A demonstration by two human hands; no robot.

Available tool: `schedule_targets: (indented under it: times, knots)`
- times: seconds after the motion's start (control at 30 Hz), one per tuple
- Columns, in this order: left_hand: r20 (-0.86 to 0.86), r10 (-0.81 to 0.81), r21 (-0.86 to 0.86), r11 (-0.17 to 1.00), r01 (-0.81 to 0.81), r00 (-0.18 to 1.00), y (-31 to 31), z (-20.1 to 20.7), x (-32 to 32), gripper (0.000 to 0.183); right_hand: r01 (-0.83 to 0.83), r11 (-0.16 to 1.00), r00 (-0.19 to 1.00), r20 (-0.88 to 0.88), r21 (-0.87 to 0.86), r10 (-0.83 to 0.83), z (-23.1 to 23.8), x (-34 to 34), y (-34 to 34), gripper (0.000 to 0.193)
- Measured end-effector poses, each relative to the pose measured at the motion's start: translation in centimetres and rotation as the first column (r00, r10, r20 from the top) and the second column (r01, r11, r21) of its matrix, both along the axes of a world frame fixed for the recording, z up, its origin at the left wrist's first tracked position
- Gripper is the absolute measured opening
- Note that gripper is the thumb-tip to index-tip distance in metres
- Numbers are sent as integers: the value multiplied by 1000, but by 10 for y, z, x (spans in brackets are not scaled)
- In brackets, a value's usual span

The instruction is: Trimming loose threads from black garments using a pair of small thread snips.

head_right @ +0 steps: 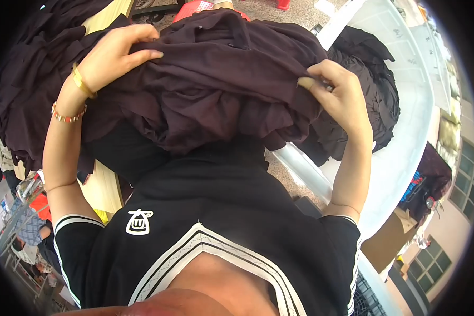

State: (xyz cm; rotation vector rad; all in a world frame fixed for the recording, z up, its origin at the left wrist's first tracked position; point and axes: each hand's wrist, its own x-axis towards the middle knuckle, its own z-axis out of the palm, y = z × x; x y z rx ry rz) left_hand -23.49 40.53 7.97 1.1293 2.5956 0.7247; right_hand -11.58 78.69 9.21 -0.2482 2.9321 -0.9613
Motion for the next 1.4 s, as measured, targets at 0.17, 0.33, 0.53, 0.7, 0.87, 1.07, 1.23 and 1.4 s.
schedule_targets:
  times: [0.17,0.33,0.53,0.7,0.87,1.07,1.23,1.4]
  knots:
    - [-196,168,316,943,-100,966,-11,57,35,21,192,892,960,-112,-410,-258,21,-18,-12,12]
    - [-84,248,501,848,-174,965,-28,117,90,14,-30,686,909,-306,-727,-284,67,-66,-78,18]
    - [134,-461,745,630,218,877,-18,138,125,24,-120,414,970,-18,-902,241,87,-82,-178,36]
    - [329,-560,662,711,237,761,38,129,119,18,-165,245,678,70,-956,731,43,-85,-232,31]
    - [538,-213,605,771,-197,816,78,61,69,12,-462,716,744,211,-523,634,4,-137,-185,42]
    - [183,107,570,799,-194,977,71,16,-9,11,110,704,989,150,-702,-5,2,-140,-76,23]
    - [198,125,704,672,-230,972,78,22,-29,17,-113,748,983,-181,-654,-10,7,-75,-110,38]
    - [723,-165,632,551,-545,671,68,5,-38,16,-360,933,833,-461,-30,306,6,-56,-140,49]
